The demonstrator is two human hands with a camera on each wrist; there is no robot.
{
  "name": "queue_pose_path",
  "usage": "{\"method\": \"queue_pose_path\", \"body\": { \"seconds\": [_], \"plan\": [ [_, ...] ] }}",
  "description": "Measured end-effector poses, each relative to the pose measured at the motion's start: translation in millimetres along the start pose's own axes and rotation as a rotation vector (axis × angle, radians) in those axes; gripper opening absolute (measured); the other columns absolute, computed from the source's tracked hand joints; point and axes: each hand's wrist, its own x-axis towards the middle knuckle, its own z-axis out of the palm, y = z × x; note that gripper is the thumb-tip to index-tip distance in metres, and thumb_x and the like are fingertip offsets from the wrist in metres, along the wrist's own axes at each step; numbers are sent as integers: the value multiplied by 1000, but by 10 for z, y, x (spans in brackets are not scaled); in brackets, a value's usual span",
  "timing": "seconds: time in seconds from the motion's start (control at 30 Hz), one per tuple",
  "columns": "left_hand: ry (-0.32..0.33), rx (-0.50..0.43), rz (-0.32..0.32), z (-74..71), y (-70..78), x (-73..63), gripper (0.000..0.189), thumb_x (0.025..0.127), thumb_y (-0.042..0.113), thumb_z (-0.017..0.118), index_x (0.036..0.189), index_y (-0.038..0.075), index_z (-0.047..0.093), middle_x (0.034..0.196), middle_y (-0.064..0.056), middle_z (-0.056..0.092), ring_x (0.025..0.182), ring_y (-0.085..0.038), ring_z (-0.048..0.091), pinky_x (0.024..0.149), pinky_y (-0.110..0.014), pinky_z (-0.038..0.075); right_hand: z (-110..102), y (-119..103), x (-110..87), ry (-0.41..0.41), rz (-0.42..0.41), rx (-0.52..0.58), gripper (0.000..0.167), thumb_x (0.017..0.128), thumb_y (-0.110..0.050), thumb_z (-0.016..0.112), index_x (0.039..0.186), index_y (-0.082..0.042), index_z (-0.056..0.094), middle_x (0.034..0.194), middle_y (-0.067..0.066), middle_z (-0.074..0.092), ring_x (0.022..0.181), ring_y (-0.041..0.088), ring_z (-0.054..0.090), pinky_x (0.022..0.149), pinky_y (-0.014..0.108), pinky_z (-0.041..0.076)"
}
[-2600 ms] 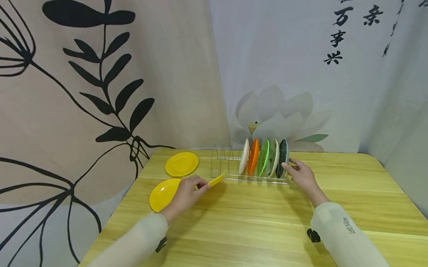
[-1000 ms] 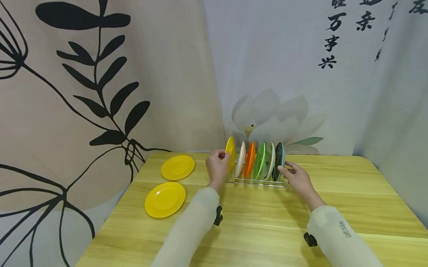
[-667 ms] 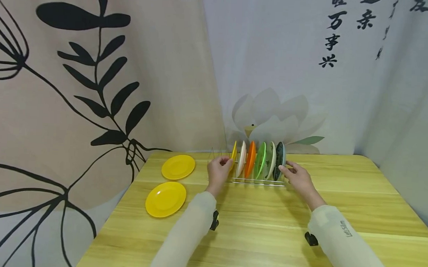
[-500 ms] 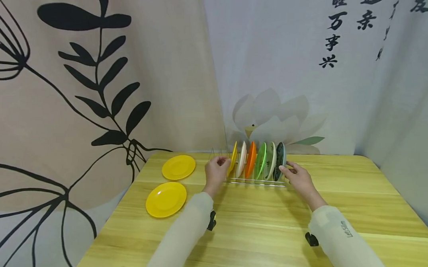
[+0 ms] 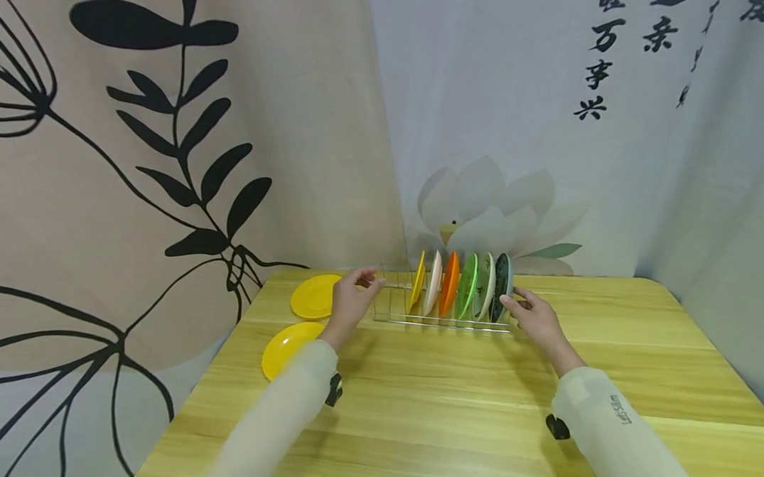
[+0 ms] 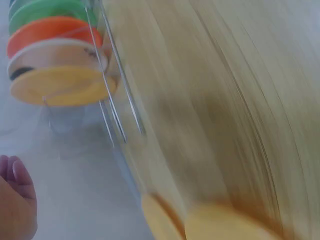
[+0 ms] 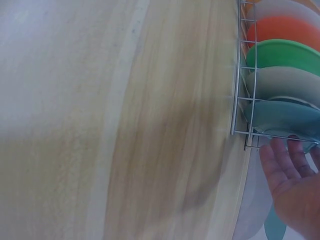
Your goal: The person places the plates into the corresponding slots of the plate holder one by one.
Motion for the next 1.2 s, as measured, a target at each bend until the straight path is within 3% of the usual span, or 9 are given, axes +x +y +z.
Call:
{"method": "queue_pose_path", "body": {
  "seconds": [0.17,0.3,0.7,0.93,1.2],
  "plan": [
    [-68,73,-9,-345,-59,-24,33,90,24,75,120,9,69,112,-14,65,98,-22,60,83,-36,51,-8,15,15,-4,4,6,75,102,-50,47,158,-7,24,146,30,42,126,46,48,99,57,44],
    [-105,143,-40,-670,-135,-108,37,91,27,74,124,10,67,113,-9,64,102,-23,59,86,-38,49,2,26,23,-10,0,4,76,101,-52,48,158,-7,23,145,30,43,126,46,48,99,58,44],
    [-167,326,-168,-1569,-477,-642,49,92,40,70,129,9,62,118,-11,62,109,-26,55,92,-42,46,-15,3,11,-29,-23,-15,78,101,-53,46,158,-7,21,144,31,43,126,47,48,98,58,44],
    [-214,402,-162,-1897,-702,-833,50,91,28,74,131,1,59,127,-16,59,116,-33,53,94,-49,45,-38,20,15,-22,-37,-23,77,101,-54,47,158,-7,23,142,31,46,123,48,51,95,57,47],
    [-309,449,-179,-2079,-926,-997,54,89,27,77,132,1,59,136,-18,51,123,-40,49,97,-57,44,-29,27,28,-19,-44,-35,77,101,-53,47,158,-6,24,142,31,46,123,47,51,96,57,47]
  ]
}}
